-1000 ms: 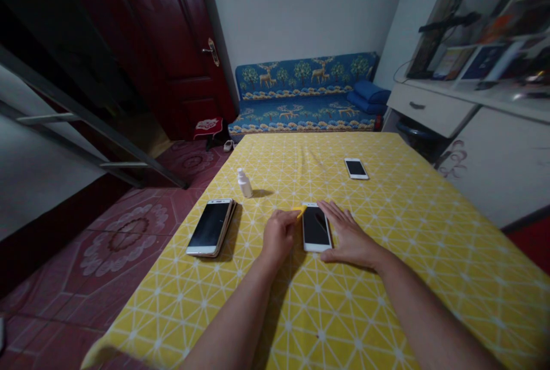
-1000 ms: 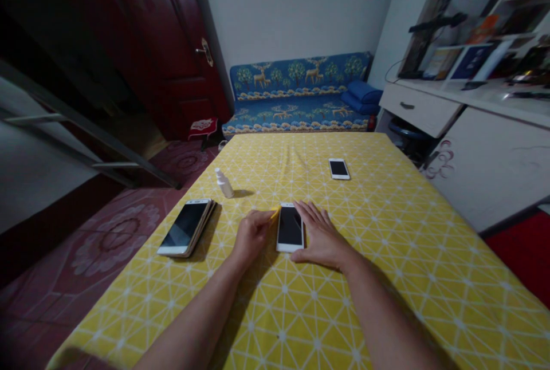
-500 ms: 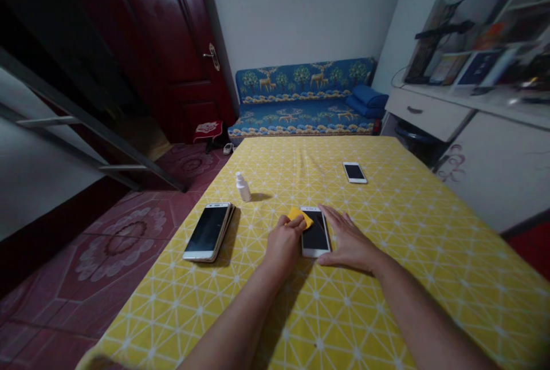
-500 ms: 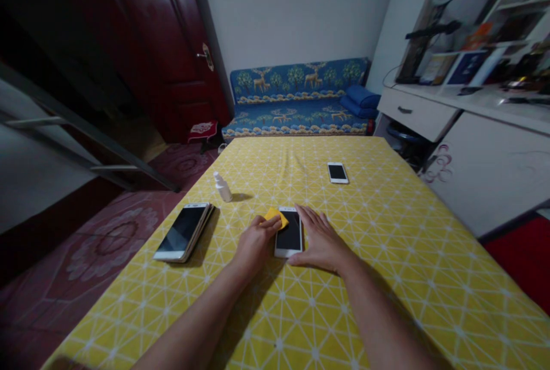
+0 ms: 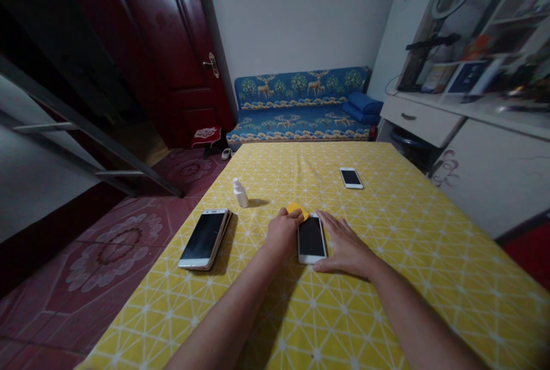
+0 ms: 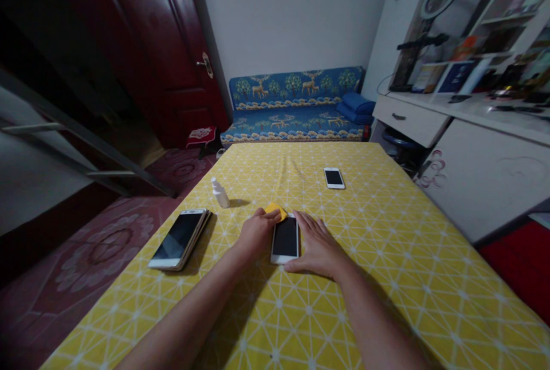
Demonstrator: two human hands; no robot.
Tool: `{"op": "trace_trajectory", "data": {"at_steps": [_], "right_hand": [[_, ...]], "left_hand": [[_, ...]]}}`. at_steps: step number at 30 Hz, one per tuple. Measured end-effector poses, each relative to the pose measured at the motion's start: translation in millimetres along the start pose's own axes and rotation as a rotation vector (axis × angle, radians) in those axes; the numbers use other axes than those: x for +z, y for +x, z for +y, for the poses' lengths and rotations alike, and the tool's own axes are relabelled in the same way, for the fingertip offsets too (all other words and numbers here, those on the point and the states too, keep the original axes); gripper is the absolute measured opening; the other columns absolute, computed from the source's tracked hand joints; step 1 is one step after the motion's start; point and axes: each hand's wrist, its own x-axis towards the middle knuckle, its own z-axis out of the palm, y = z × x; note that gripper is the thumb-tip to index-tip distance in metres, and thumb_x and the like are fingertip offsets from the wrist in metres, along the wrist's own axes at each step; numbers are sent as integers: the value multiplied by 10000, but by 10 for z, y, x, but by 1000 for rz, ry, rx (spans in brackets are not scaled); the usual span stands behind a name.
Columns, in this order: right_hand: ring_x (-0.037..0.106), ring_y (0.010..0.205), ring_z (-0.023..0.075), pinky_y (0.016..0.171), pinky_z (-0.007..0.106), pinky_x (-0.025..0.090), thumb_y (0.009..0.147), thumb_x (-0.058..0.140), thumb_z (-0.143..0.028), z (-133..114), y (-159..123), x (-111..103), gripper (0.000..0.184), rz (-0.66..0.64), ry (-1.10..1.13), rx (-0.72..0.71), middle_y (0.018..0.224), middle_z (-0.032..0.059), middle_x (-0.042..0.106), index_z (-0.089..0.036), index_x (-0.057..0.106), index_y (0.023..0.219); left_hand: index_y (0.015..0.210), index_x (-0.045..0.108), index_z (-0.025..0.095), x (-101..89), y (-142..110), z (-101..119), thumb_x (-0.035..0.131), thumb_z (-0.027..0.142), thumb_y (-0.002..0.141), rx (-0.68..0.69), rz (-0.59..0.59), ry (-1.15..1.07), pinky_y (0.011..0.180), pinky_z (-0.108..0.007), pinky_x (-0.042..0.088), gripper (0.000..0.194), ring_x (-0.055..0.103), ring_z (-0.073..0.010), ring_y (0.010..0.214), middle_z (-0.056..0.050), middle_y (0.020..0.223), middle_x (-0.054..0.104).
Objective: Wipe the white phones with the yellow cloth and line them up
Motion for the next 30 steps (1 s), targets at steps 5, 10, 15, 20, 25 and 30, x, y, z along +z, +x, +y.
{"op": "trace_trajectory", "data": {"at_steps": [5,10,15,20,25,30], "right_hand": [[156,1498,334,1211,551,98,565,772,-616,-24,5,8,1284,11,-23,-3,1631,138,185,-227,86,1579],[158,1496,335,1213,543,97,573,771,-591,-37,5,19,1275,12,-33,14,1627,141,199,-211,84,1577],[178,1491,338,1209,550,105,575,766,-594,-59,3,11,1256,21,-29,18,1622,145,213,-220,102,1574],[190,1488,339,1208,550,108,545,783,-619,-27,13,33,1288,35,-29,-5,1614,145,235,-224,112,1572],[203,1484,348,1199,570,129,551,794,-596,1,6,38,1288,51,-13,-21,1614,143,236,-248,92,1573],[223,1475,357,1190,581,147,537,806,-564,-23,6,23,1287,59,-12,-28,1603,149,263,-245,110,1571]], "left_hand": [[1173,676,234,-56,-251,27,527,119,892,6,-47,-42,724,-324,472,339,575,-261,992,-100,1244,671],[1226,653,223,-64,-589,94,515,125,894,34,-133,-20,772,-332,504,373,576,-271,1035,-112,1329,629],[1309,600,229,-66,-860,205,482,98,901,14,-228,4,860,-340,516,444,579,-258,1084,-96,1404,578],[1352,564,242,-71,-1000,258,453,68,880,18,-248,22,890,-342,507,515,563,-266,1122,-52,1463,527],[1377,527,214,-63,-920,233,470,87,869,13,-212,66,893,-354,494,526,534,-276,1133,-46,1485,501],[1302,576,197,-66,-609,173,490,100,872,13,-174,104,839,-347,498,449,544,-271,1072,-85,1425,549]]}}
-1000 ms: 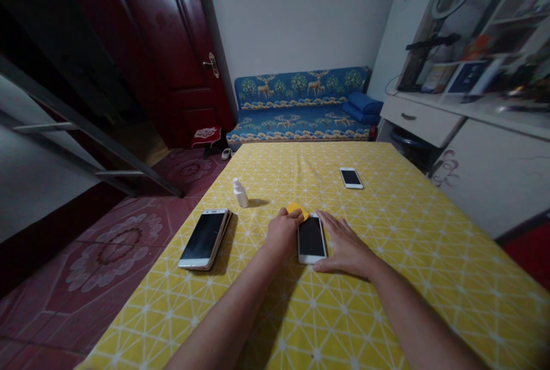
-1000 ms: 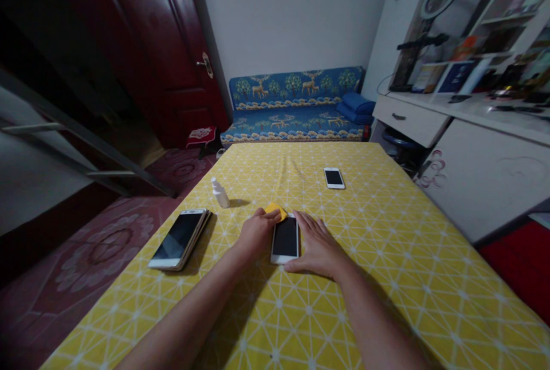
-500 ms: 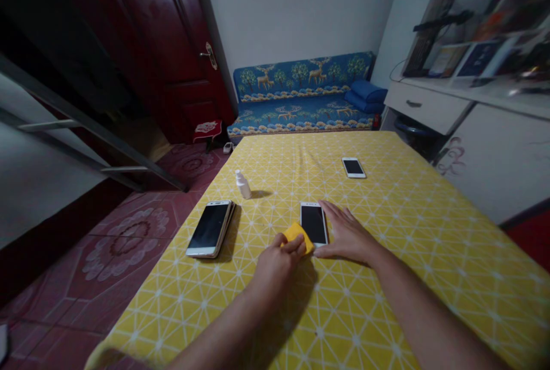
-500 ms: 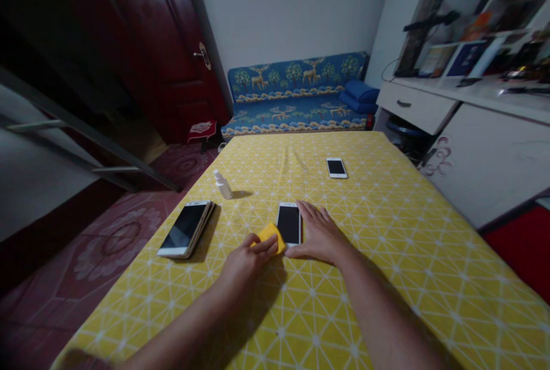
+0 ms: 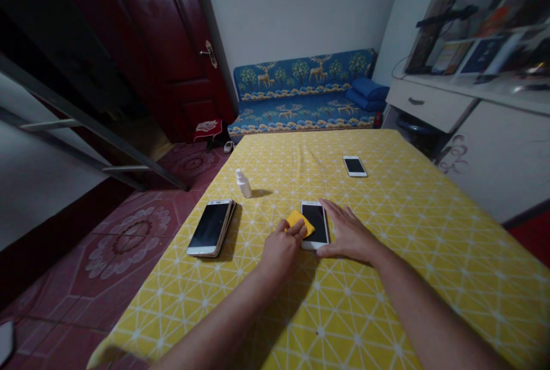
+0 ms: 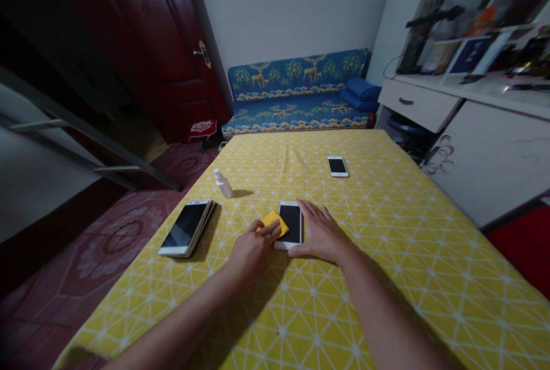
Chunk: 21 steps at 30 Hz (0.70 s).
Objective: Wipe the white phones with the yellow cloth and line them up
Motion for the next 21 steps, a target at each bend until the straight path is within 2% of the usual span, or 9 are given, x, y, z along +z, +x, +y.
{"op": "trace_trajectory", "data": {"at_steps": [5,11,17,21], "right_hand": [[211,1481,345,1196,575,135,551,800,-550,-15,3,-11,1277,-16,4,24,1611,142,245,-245,98,1573],[227,1473,363,1192,589,146,544,814,-529,-16,-13,-14,1290,-7,7,20,1605,148,257,-251,89,1575],[232,1472,365,1193,598,129,535,817,-518,14,-1,16,1327,-2,6,9,1609,149,247,-258,39,1578],[231,1474,361,1191,598,129,551,803,-538,12,7,7,1301,-11,4,10,1610,150,247,-262,53,1578]], "left_hand": [[1268,606,196,-46,330,-65,481,143,903,-18,39,13,807,-331,492,389,548,-279,1064,-103,1302,628],[1168,661,206,-122,589,-97,477,100,869,-26,60,45,782,-331,503,366,554,-263,1008,-101,1130,679],[1102,677,192,-219,687,-29,480,50,836,-22,-11,106,803,-315,508,360,544,-255,1026,-97,1065,700],[1103,672,185,-215,660,-17,468,68,868,-33,10,126,748,-325,505,332,552,-273,1022,-103,1104,691]]}}
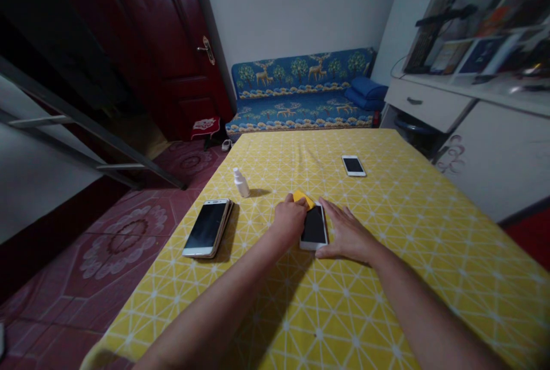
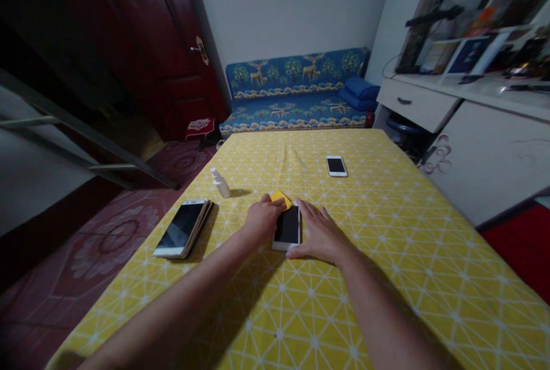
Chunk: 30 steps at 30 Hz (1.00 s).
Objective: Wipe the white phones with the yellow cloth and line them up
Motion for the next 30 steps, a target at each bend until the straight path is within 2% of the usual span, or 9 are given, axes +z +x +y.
{"op": "trace_trajectory", "data": {"at_steps": [4,12,18,22,30], "right_hand": [[236,1476,345,1202,571,143,536,802,-597,-9,-2,-10,1328,-5,-11,7,1611,153,248,-232,63,1577],[252,1470,347,1196,580,173,547,790,-605,3,-2,3,1308,19,-40,2,1607,144,262,-250,65,1577],[238,1471,367,1200,574,169,531,798,-625,-25,-7,-18,1327,-2,-37,31,1609,161,249,-218,90,1577],[250,1468,360,1194,576,186,543,794,-601,-47,-4,-30,1297,1,-45,29,1604,167,259,-212,109,1573],[265,1462,367,1190,584,200,536,786,-633,-13,-2,-3,1300,13,-60,10,1599,159,276,-239,110,1573]], "left_hand": [[1154,656,211,44,4,-74,475,123,905,-7,33,-4,742,-326,494,320,564,-266,988,-97,1114,692],[1099,674,209,68,59,-118,482,150,912,12,47,-3,749,-307,492,274,573,-245,971,-80,1061,712],[1213,650,204,101,-226,-131,485,125,891,48,46,-22,728,-308,492,370,589,-252,976,-78,1209,688],[1279,618,193,122,-443,-110,459,108,896,56,-9,-24,706,-308,505,423,595,-270,1031,-85,1297,651],[1368,531,148,246,-806,4,475,107,897,131,-27,91,782,-349,558,476,574,-283,1113,-93,1441,539]]}}
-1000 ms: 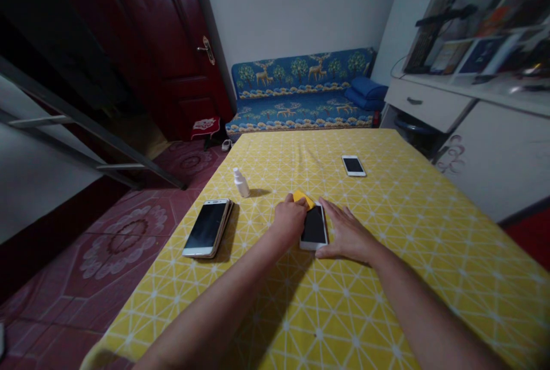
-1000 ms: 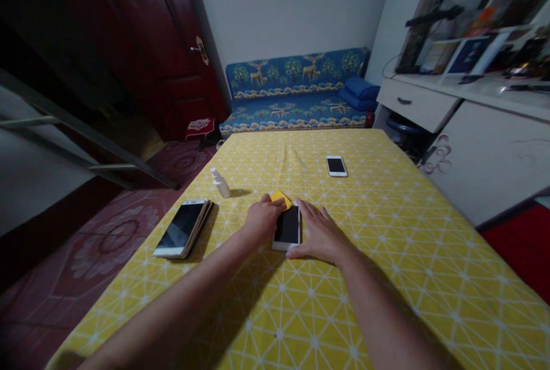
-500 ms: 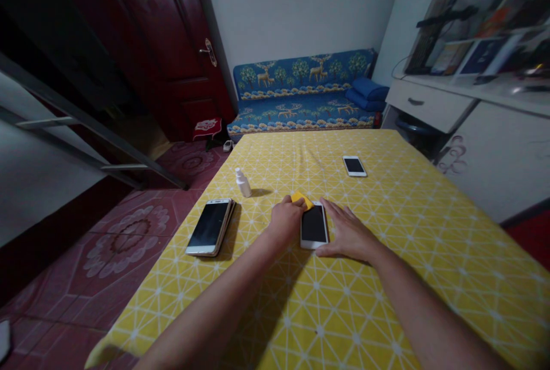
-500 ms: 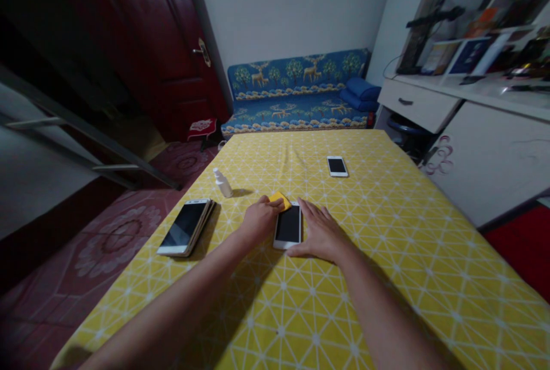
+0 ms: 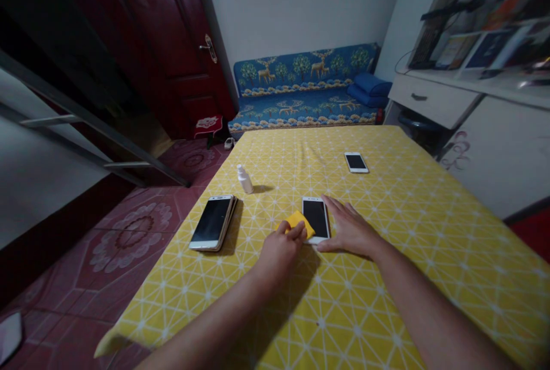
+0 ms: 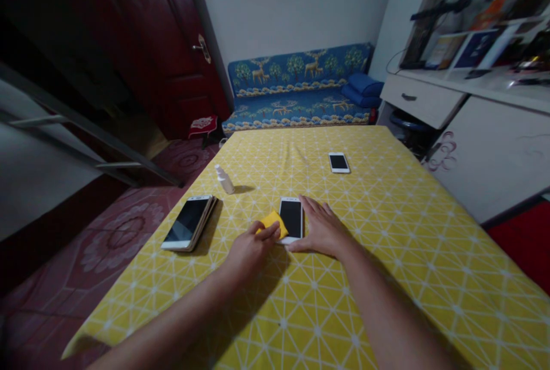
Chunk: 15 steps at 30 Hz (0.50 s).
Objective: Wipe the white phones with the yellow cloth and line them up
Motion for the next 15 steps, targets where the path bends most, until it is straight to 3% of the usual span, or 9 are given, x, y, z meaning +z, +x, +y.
{"op": "trace_trajectory", "data": {"at_steps": [7,12,15], "right_hand": [[236,1470,375,1197,572,171,537,802,-601,22,9,10,1299,-7,26,9,1607,159,255,-221,122,1576],[127,1502,353,1221,540,73,493,847,-509,-21,-18,-116,1353,-143,79,28,1631,161,179,-189,108,1580],[67,1513,336,1221,540,32,543,825,-459,1,-47,-203,1300,-201,138,3,1643,138,142,-206,87,1583]], "left_hand": [[1370,523,172,11,-144,73,508,172,927,37,-15,11,723,-347,562,443,575,-279,1112,-106,1440,531],[1355,528,185,-16,-126,168,520,205,927,67,-36,-10,719,-340,553,429,577,-264,1093,-84,1451,523],[1343,535,196,-28,-121,235,519,210,927,75,-35,-27,729,-334,548,416,572,-267,1101,-76,1454,519]]}}
